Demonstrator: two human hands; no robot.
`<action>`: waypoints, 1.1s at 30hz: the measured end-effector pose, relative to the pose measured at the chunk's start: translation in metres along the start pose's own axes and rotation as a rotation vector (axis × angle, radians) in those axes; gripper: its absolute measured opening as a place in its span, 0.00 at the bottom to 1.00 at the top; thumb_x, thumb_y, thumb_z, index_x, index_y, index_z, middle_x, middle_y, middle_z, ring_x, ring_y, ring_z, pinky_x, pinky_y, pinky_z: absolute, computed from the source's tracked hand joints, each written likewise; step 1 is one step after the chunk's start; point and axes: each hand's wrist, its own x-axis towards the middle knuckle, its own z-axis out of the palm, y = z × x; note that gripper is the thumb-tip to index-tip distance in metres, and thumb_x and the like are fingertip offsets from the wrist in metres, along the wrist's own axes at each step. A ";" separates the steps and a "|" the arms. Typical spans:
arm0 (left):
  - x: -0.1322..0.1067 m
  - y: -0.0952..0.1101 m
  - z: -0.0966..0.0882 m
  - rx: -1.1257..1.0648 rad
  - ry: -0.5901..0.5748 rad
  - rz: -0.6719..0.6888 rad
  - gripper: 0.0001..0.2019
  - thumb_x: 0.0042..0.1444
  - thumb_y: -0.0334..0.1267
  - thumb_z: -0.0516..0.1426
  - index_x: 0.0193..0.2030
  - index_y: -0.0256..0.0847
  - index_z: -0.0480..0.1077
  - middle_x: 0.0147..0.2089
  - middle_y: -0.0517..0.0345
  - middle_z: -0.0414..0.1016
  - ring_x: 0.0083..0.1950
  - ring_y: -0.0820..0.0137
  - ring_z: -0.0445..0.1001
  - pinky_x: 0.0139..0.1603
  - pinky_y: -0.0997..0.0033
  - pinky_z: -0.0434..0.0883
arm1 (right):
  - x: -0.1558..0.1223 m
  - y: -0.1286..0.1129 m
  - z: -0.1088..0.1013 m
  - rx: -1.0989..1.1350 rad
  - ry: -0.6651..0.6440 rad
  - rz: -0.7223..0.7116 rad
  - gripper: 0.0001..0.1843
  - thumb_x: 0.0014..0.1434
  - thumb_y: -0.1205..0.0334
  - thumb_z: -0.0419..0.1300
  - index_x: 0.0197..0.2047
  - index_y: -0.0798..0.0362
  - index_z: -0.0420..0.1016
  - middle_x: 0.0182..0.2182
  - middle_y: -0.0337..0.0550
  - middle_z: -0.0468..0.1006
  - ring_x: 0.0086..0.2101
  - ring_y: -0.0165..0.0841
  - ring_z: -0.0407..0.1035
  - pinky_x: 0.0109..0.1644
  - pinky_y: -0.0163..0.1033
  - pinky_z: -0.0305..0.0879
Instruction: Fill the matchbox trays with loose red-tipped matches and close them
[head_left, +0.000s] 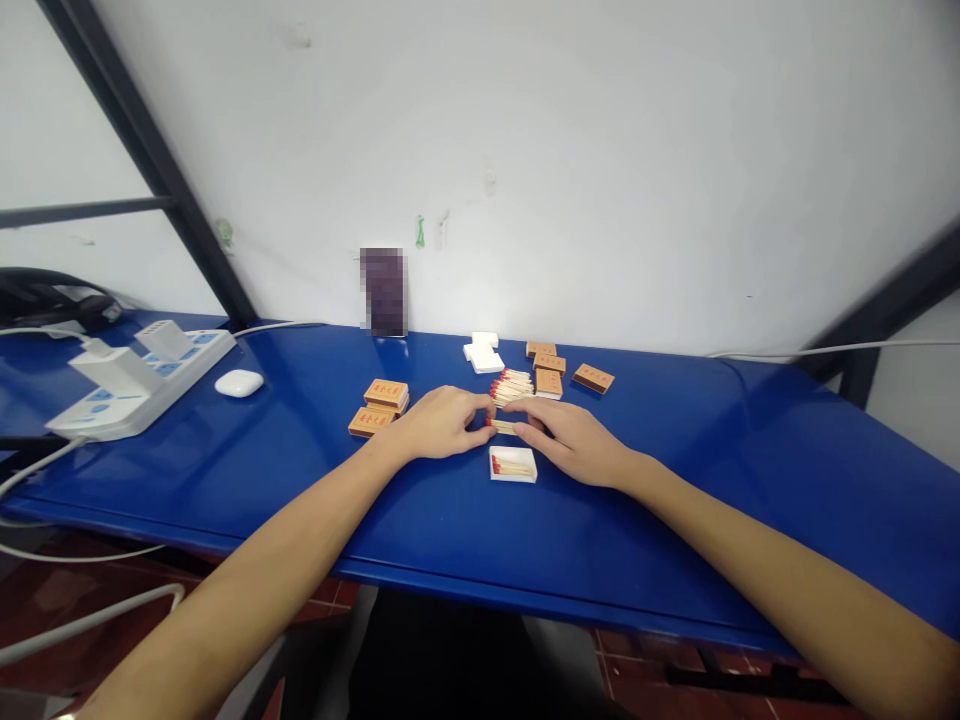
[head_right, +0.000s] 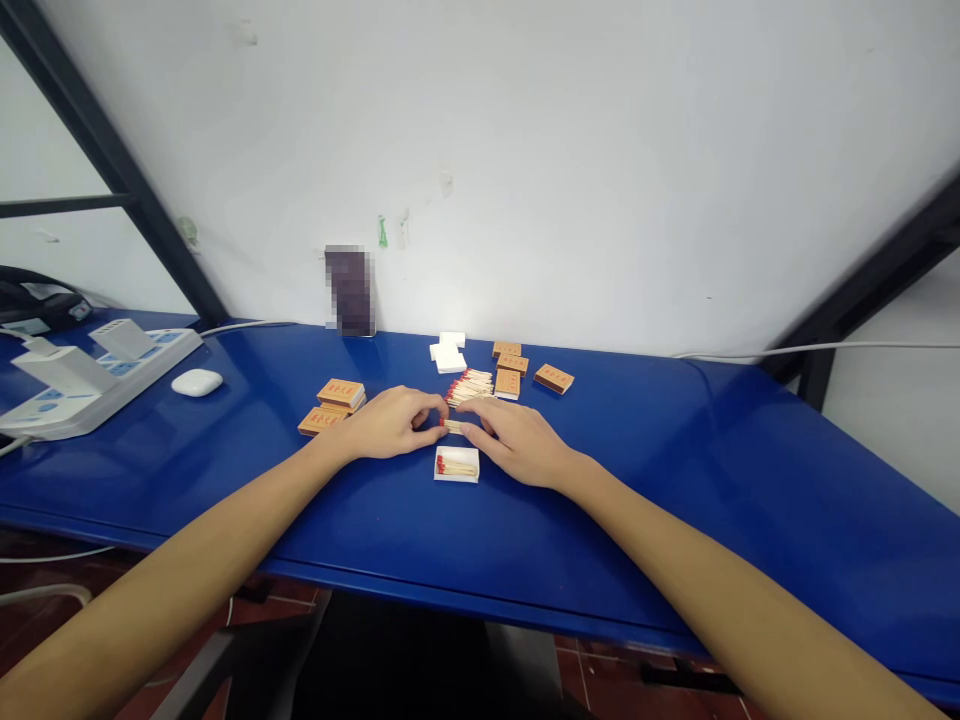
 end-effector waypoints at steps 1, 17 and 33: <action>0.000 0.000 0.000 0.003 -0.001 0.002 0.10 0.60 0.43 0.54 0.38 0.41 0.72 0.24 0.63 0.69 0.26 0.72 0.66 0.29 0.73 0.56 | 0.000 0.001 0.001 0.006 0.005 -0.002 0.20 0.70 0.51 0.46 0.56 0.49 0.70 0.44 0.46 0.78 0.41 0.38 0.71 0.44 0.42 0.63; 0.000 0.001 0.000 0.006 0.000 0.012 0.10 0.60 0.44 0.54 0.39 0.41 0.72 0.24 0.63 0.68 0.26 0.73 0.66 0.29 0.73 0.55 | 0.005 0.010 0.004 -0.012 -0.021 0.030 0.16 0.66 0.50 0.53 0.46 0.49 0.77 0.22 0.35 0.66 0.24 0.29 0.60 0.29 0.35 0.53; 0.000 0.000 0.001 -0.003 0.000 0.014 0.10 0.61 0.43 0.54 0.38 0.40 0.72 0.24 0.63 0.68 0.26 0.73 0.66 0.29 0.72 0.56 | 0.005 0.008 0.004 0.021 -0.022 0.044 0.15 0.66 0.49 0.52 0.40 0.50 0.74 0.21 0.34 0.65 0.24 0.29 0.59 0.29 0.35 0.52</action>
